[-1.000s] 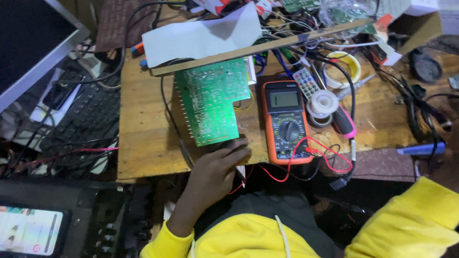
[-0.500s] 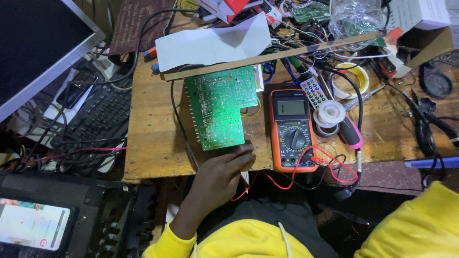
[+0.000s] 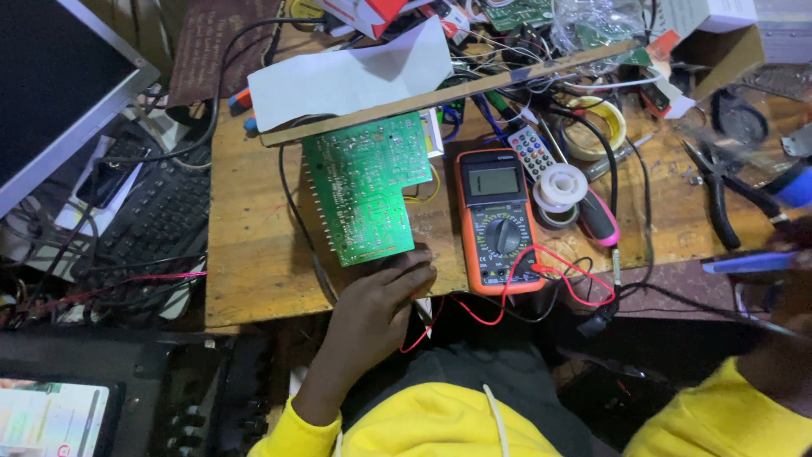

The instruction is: A person is diagnosing and repairing a circuit board using a multimeter, soldering iron, and a screwdriver at a workbench.

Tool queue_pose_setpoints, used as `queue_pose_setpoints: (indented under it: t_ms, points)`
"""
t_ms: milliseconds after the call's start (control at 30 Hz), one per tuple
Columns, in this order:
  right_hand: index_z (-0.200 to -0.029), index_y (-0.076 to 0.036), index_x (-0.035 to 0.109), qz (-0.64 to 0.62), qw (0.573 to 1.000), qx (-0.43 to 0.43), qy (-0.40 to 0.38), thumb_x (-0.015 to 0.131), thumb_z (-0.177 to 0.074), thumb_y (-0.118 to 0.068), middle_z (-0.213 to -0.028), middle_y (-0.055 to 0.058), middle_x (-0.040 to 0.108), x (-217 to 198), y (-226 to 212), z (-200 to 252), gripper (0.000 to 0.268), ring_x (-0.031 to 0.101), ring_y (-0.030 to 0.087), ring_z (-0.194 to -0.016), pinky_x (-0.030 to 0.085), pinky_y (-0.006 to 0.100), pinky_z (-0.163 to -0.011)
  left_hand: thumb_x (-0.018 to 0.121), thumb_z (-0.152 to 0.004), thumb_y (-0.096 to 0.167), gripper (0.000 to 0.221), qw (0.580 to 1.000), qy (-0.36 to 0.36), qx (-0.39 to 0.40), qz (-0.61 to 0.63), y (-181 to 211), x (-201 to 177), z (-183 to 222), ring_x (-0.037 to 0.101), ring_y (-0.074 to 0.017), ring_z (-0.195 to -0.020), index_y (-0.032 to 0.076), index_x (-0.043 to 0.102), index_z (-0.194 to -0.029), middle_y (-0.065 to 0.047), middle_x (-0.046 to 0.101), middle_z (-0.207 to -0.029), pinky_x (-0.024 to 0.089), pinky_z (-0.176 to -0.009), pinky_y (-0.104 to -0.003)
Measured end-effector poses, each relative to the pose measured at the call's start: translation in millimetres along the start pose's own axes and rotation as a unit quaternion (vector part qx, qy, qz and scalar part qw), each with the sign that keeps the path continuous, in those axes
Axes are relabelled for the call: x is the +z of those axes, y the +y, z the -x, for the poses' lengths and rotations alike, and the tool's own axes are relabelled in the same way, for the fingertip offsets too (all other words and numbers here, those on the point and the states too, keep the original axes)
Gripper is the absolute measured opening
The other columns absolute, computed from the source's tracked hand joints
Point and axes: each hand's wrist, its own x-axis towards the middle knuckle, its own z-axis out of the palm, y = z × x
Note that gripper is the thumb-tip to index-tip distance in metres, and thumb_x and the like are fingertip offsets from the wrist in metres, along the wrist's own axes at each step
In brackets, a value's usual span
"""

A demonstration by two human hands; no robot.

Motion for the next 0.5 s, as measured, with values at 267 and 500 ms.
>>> queue_pose_setpoints:
  t_ms: [267, 500]
  points:
    - [-0.102, 0.002, 0.059, -0.058, 0.995, -0.064, 0.045, 0.061, -0.099, -0.026, -0.085, 0.022, 0.062, 346.0, -291.1, 81.6, 0.028, 0.065, 0.032, -0.061, 0.050, 0.030, -0.054, 0.060, -0.087, 0.002, 0.050, 0.999, 0.015, 0.028, -0.021, -13.0, 11.4, 3.1, 0.075, -0.0359, -0.115, 0.013, 0.071, -0.134, -0.009, 0.074, -0.142, 0.059, -0.086, -0.049]
    - [-0.123, -0.026, 0.072, -0.218, 0.969, -0.060, 0.095, 0.059, -0.110, -0.057, -0.062, -0.003, 0.037, 266.4, -233.5, 68.1, 0.036, 0.056, 0.013, -0.079, 0.055, 0.027, -0.106, 0.062, -0.086, -0.002, 0.053, 0.999, 0.024, 0.032, -0.020, -17.0, 15.3, 2.2, 0.076, -0.0372, -0.115, 0.013, 0.071, -0.135, -0.010, 0.074, -0.143, 0.061, -0.084, -0.049]
